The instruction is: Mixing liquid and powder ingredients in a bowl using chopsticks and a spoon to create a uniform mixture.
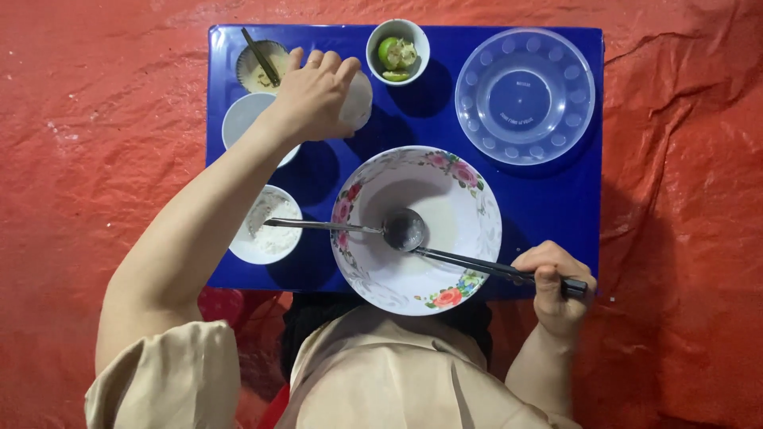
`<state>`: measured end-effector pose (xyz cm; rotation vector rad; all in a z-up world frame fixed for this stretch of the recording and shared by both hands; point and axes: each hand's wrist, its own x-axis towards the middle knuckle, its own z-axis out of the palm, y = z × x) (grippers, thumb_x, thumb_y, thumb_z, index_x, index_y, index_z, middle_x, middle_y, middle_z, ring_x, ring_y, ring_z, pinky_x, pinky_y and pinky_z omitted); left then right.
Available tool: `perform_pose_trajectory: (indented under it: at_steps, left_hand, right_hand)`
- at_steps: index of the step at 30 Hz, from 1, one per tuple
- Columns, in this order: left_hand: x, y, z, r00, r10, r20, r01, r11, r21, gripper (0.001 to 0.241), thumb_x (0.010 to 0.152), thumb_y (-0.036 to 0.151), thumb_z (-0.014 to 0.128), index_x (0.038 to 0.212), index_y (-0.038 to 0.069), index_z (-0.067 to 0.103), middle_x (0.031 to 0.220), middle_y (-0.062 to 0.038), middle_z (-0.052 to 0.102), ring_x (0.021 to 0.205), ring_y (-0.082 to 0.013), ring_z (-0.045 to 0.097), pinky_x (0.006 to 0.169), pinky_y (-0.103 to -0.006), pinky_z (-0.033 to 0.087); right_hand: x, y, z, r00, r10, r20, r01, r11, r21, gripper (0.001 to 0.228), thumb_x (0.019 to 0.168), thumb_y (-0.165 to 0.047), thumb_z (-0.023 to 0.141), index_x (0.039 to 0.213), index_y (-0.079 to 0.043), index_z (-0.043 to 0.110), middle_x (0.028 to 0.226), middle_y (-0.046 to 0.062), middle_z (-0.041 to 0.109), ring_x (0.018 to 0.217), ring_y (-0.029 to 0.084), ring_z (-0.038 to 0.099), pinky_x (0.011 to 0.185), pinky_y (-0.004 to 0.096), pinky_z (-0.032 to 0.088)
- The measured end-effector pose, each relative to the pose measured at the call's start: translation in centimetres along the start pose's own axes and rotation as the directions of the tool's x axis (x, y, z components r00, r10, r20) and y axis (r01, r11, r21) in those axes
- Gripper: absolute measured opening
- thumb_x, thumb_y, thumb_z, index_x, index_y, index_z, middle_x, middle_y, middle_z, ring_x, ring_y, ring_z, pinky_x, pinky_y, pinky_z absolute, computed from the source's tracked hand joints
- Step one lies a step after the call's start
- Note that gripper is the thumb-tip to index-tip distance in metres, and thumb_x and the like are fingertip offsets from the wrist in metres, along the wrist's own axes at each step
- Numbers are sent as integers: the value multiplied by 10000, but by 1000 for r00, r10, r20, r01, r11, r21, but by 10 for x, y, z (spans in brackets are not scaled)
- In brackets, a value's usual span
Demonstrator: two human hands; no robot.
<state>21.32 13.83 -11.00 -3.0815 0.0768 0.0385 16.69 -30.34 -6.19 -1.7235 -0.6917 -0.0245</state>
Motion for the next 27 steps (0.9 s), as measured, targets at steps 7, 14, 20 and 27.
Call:
perform_pose_trajectory:
  at_steps: [7, 14, 20, 27]
  left_hand:
    - [2, 8, -19, 996, 8, 92, -10, 1000, 27, 1219, 620, 552, 906, 1593, 131, 304, 1429, -215, 508, 1270, -433, 525, 1069, -640, 311]
    - [-128, 27, -151, 983, -3, -181, -98, 833, -544, 745, 976, 184, 776, 1585, 31, 374, 1590, -282, 399, 1474, -454, 386, 1154, -586, 368]
    - [-230, 44, -88, 859, -432, -276, 0, 538, -843, 777, 964, 219, 682, 1615, 10, 312, 1509, -243, 477, 1024, -240, 609, 778, -321, 572]
    - [-214, 92, -39, 824, -511, 245, 60, -352, -934, 550, 925, 81, 664, 1459, 110, 535, 1142, -101, 717, 797, -92, 623, 658, -192, 517]
  right_hand:
    - [-3, -13, -11, 999, 15, -34, -17, 998, -65, 510, 1056, -368, 482, 739, 11, 608, 683, 143, 616, 601, 249, 627, 590, 310, 486]
    - [1, 4, -13, 985, -70, -155, 53, 993, -108, 492, 1116, -306, 460, 786, 38, 581, 726, 171, 591, 635, 291, 615, 622, 363, 518]
    - [5, 19, -8, 984, -111, -136, 101, 992, -82, 456, 1096, -286, 529, 769, 15, 633, 715, 141, 631, 659, 277, 653, 671, 360, 541]
    - [-1, 1, -4, 996, -35, -85, 22, 988, -154, 432, 1115, -244, 482, 815, 35, 621, 790, 159, 634, 723, 262, 632, 713, 347, 498]
